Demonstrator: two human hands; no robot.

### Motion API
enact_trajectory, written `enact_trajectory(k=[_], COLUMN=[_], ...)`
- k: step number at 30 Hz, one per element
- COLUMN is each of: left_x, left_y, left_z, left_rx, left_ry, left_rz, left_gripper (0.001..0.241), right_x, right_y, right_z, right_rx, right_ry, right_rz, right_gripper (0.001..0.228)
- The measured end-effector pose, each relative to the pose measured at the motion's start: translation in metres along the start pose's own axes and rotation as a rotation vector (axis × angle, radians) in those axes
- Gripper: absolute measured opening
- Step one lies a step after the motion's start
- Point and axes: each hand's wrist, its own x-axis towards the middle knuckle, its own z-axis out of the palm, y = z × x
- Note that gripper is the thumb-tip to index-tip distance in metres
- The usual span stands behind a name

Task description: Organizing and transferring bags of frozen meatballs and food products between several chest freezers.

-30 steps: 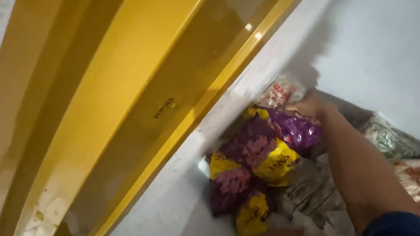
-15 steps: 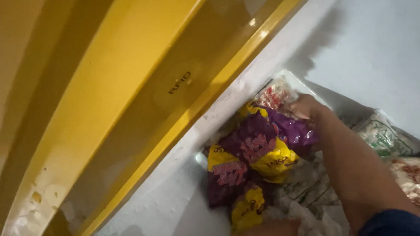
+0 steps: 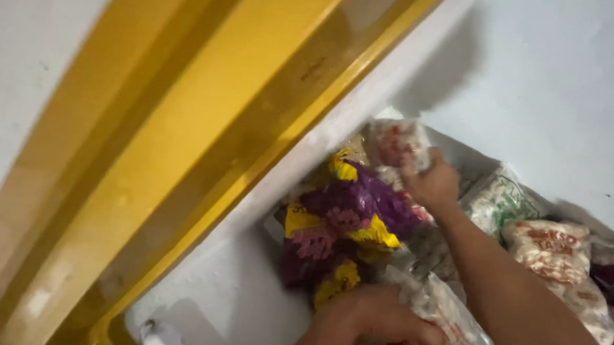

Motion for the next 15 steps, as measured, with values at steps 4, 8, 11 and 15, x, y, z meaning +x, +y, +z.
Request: enact_trajectory(k=[4,8,11,15], left_x=[-0.024,0.001,-0.033,-0.034], left_y=[0.026,0.018,0.031,0.034], left_z=[-0.017,-0.029,-0.021,-0.017], left_rx=[0.126,0.406,0.276,0.487], left_ry=[0.087,0.250,0.164,0.224], left_rz=[0.084,0.224,0.235,0.147], left_gripper=[0.055,0.072,0.072,0.088], right_x=[-0.021,-0.022,-0.070,-0.126], right_y=[-0.013,0.054,0.015,0.000], right_z=[-0.048,-0.054,-0.103,-0.150], right_rx=[0.579,0.843,1.008,0.924], right_ry=[0.158,0.265,0.204,0.213], right_rz=[0.294,-0.015,0.109,0.235], right_gripper=[0.060,0.034,0.032,0.029])
